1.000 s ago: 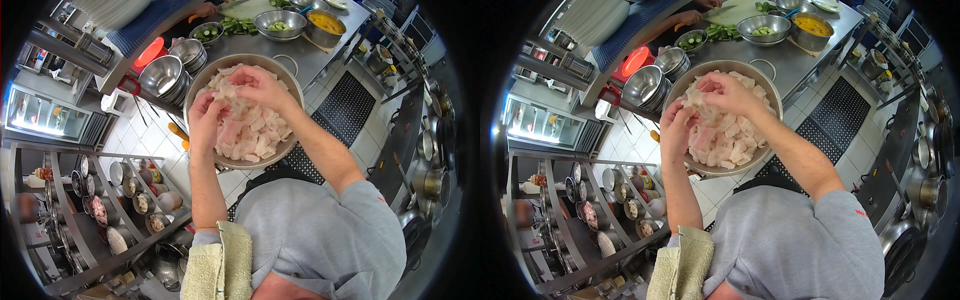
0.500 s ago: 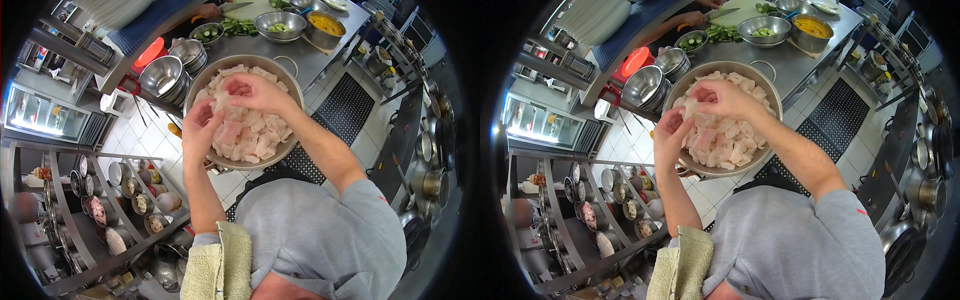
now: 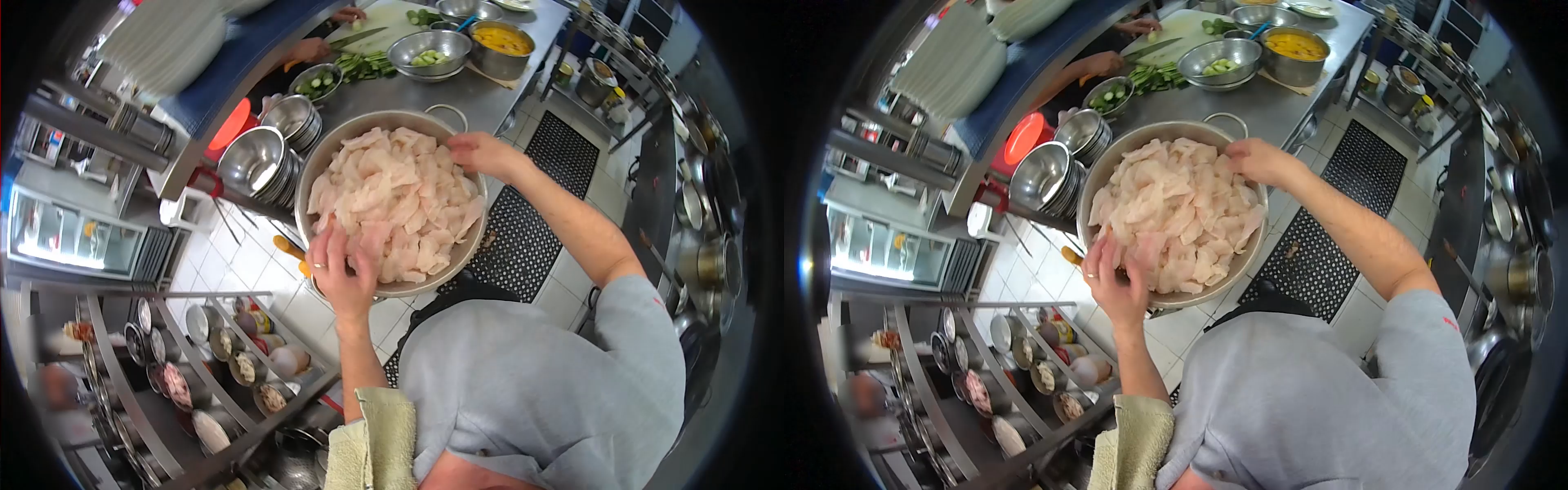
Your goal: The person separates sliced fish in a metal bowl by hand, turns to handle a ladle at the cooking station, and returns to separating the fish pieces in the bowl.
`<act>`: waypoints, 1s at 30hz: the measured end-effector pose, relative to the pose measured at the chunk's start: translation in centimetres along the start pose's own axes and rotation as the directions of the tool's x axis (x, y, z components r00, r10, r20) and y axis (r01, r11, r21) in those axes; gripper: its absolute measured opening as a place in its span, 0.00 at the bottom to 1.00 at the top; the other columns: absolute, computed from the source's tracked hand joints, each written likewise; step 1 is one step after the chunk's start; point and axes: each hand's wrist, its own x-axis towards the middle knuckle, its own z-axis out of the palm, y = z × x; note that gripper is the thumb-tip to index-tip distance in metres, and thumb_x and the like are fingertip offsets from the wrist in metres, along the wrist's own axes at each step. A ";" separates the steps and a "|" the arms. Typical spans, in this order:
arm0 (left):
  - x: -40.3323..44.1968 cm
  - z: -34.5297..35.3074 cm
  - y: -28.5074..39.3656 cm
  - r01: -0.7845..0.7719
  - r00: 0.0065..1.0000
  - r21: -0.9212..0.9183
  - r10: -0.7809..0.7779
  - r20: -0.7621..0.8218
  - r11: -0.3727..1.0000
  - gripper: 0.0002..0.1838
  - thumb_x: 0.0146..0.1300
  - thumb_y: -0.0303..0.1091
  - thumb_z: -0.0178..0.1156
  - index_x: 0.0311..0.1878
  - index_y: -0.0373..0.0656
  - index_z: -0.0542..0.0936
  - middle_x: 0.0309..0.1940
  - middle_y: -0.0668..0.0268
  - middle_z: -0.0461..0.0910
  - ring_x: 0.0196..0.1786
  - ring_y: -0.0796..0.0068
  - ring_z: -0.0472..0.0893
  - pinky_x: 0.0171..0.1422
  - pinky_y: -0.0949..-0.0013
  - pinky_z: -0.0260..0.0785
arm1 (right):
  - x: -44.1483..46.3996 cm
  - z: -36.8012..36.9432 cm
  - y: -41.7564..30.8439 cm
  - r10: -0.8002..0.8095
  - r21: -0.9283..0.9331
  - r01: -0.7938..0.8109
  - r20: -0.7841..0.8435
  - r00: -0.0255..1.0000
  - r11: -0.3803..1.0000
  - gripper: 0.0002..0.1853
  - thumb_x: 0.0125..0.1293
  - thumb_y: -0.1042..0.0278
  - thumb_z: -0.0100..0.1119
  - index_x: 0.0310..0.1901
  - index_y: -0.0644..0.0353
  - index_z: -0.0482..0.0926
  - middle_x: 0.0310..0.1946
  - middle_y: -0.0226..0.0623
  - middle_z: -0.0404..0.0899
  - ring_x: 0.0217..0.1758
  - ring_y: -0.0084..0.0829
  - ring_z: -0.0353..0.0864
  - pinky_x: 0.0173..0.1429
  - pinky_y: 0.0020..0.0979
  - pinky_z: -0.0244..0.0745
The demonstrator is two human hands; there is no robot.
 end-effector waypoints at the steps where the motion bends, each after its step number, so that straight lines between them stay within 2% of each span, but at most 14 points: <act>1: -0.4 0.2 0.4 -0.030 0.999 0.043 0.031 -0.015 0.999 0.21 0.57 0.23 0.65 0.55 0.39 0.80 0.59 0.51 0.77 0.61 0.48 0.73 0.67 0.50 0.66 | 0.0 0.5 0.2 0.001 0.009 -0.001 -0.020 1.000 1.000 0.24 0.66 0.62 0.63 0.59 0.69 0.79 0.51 0.45 0.84 0.54 0.34 0.83 0.57 0.34 0.79; 3: -0.8 0.8 0.5 -0.066 0.998 0.021 0.065 0.013 0.998 0.22 0.56 0.24 0.65 0.57 0.39 0.79 0.63 0.50 0.73 0.64 0.46 0.70 0.69 0.48 0.63 | 0.3 1.8 0.0 0.060 0.117 -0.067 0.058 0.996 0.991 0.29 0.68 0.57 0.63 0.64 0.69 0.75 0.56 0.45 0.82 0.56 0.35 0.81 0.58 0.33 0.78; 4: -0.8 1.0 0.9 -0.032 0.999 0.047 0.032 0.011 0.998 0.23 0.56 0.24 0.65 0.57 0.39 0.79 0.63 0.51 0.73 0.64 0.47 0.70 0.69 0.48 0.63 | -0.1 2.4 -0.8 0.019 0.222 -0.038 0.090 0.996 0.974 0.37 0.67 0.48 0.64 0.67 0.72 0.70 0.59 0.48 0.79 0.58 0.35 0.80 0.60 0.32 0.76; 7: -1.1 0.6 0.9 0.004 1.000 0.075 -0.004 -0.006 0.997 0.23 0.55 0.24 0.65 0.56 0.38 0.79 0.63 0.52 0.72 0.64 0.48 0.70 0.69 0.49 0.63 | 1.8 3.7 -0.6 0.111 0.145 -0.119 0.059 0.992 0.982 0.47 0.62 0.39 0.67 0.68 0.75 0.66 0.62 0.50 0.76 0.61 0.36 0.78 0.62 0.33 0.74; 10: -1.7 0.9 0.2 0.048 0.998 0.041 -0.046 -0.046 0.998 0.22 0.56 0.22 0.64 0.56 0.37 0.79 0.61 0.50 0.73 0.63 0.48 0.72 0.68 0.50 0.65 | 3.5 4.5 -0.1 0.156 0.110 -0.165 0.089 0.984 0.980 0.50 0.62 0.43 0.70 0.74 0.72 0.58 0.66 0.47 0.71 0.65 0.36 0.75 0.65 0.32 0.73; 14: -1.7 2.1 1.0 -0.007 0.994 -0.068 -0.001 -0.109 0.998 0.19 0.58 0.22 0.62 0.54 0.34 0.79 0.59 0.48 0.74 0.60 0.48 0.75 0.65 0.52 0.68 | 5.7 5.1 1.7 0.089 0.132 -0.102 0.099 0.991 0.986 0.49 0.59 0.44 0.71 0.71 0.73 0.61 0.64 0.47 0.73 0.65 0.35 0.76 0.67 0.33 0.72; 16: -1.9 2.1 0.8 0.008 0.992 -0.103 -0.021 -0.122 0.995 0.18 0.59 0.22 0.62 0.53 0.33 0.79 0.59 0.48 0.74 0.60 0.48 0.75 0.65 0.52 0.68 | 6.5 5.3 1.8 0.000 -0.017 0.003 0.142 0.990 1.000 0.44 0.58 0.47 0.71 0.68 0.70 0.66 0.61 0.46 0.76 0.63 0.34 0.77 0.64 0.33 0.73; 20: -2.3 2.1 0.3 0.015 0.994 -0.128 -0.029 -0.108 0.992 0.17 0.59 0.22 0.61 0.52 0.34 0.79 0.59 0.49 0.74 0.61 0.49 0.74 0.65 0.53 0.68 | 4.6 5.1 -0.5 -0.044 0.023 0.042 0.095 0.994 0.999 0.40 0.57 0.49 0.71 0.65 0.67 0.69 0.58 0.43 0.79 0.62 0.32 0.77 0.61 0.33 0.75; 22: -2.4 1.6 0.7 0.023 0.995 -0.109 -0.033 -0.095 0.994 0.16 0.59 0.22 0.61 0.52 0.34 0.79 0.58 0.50 0.74 0.61 0.50 0.74 0.65 0.53 0.67 | 5.9 5.5 -0.4 -0.055 -0.408 0.060 0.024 0.998 0.911 0.43 0.49 0.48 0.72 0.62 0.69 0.72 0.55 0.45 0.81 0.56 0.36 0.81 0.57 0.34 0.76; 23: -2.4 1.2 0.9 0.030 0.996 -0.093 -0.037 -0.082 0.995 0.16 0.59 0.22 0.61 0.52 0.34 0.79 0.58 0.50 0.74 0.61 0.50 0.74 0.65 0.53 0.67 | 6.7 5.7 0.1 -0.054 -0.405 0.060 0.025 0.998 0.912 0.43 0.49 0.48 0.72 0.62 0.69 0.72 0.55 0.45 0.81 0.56 0.36 0.81 0.57 0.34 0.76; 26: -3.0 1.4 0.6 -0.006 0.993 -0.037 0.001 -0.120 0.999 0.17 0.56 0.20 0.62 0.50 0.36 0.81 0.57 0.52 0.75 0.59 0.51 0.74 0.63 0.55 0.68 | 8.5 5.1 1.7 0.047 -0.194 -0.015 0.163 0.985 0.981 0.41 0.57 0.52 0.70 0.68 0.65 0.68 0.58 0.36 0.79 0.61 0.27 0.78 0.60 0.30 0.75; 28: -3.0 2.1 0.6 -0.068 0.990 -0.020 0.065 -0.123 0.997 0.17 0.56 0.20 0.62 0.51 0.36 0.80 0.56 0.52 0.75 0.59 0.51 0.74 0.63 0.54 0.68 | 6.7 5.1 0.6 -0.023 0.253 -0.032 0.210 0.977 0.967 0.39 0.56 0.58 0.71 0.69 0.62 0.69 0.58 0.35 0.80 0.61 0.24 0.79 0.61 0.29 0.76; 29: -3.0 2.4 0.7 -0.124 0.987 -0.007 0.123 -0.108 0.992 0.17 0.56 0.19 0.61 0.51 0.36 0.80 0.55 0.52 0.75 0.59 0.51 0.74 0.63 0.54 0.69 | 5.4 4.9 0.2 -0.025 0.248 -0.028 0.210 0.977 0.968 0.39 0.56 0.58 0.71 0.69 0.62 0.69 0.58 0.35 0.80 0.61 0.24 0.79 0.61 0.29 0.76; 30: -2.8 2.6 1.0 -0.149 0.980 -0.015 0.146 -0.138 0.989 0.17 0.55 0.18 0.61 0.49 0.36 0.80 0.53 0.52 0.76 0.57 0.51 0.75 0.60 0.55 0.70 | 3.5 4.7 -0.6 -0.093 0.485 -0.052 0.268 0.959 0.873 0.37 0.56 0.63 0.71 0.68 0.60 0.70 0.58 0.34 0.80 0.61 0.24 0.79 0.61 0.28 0.76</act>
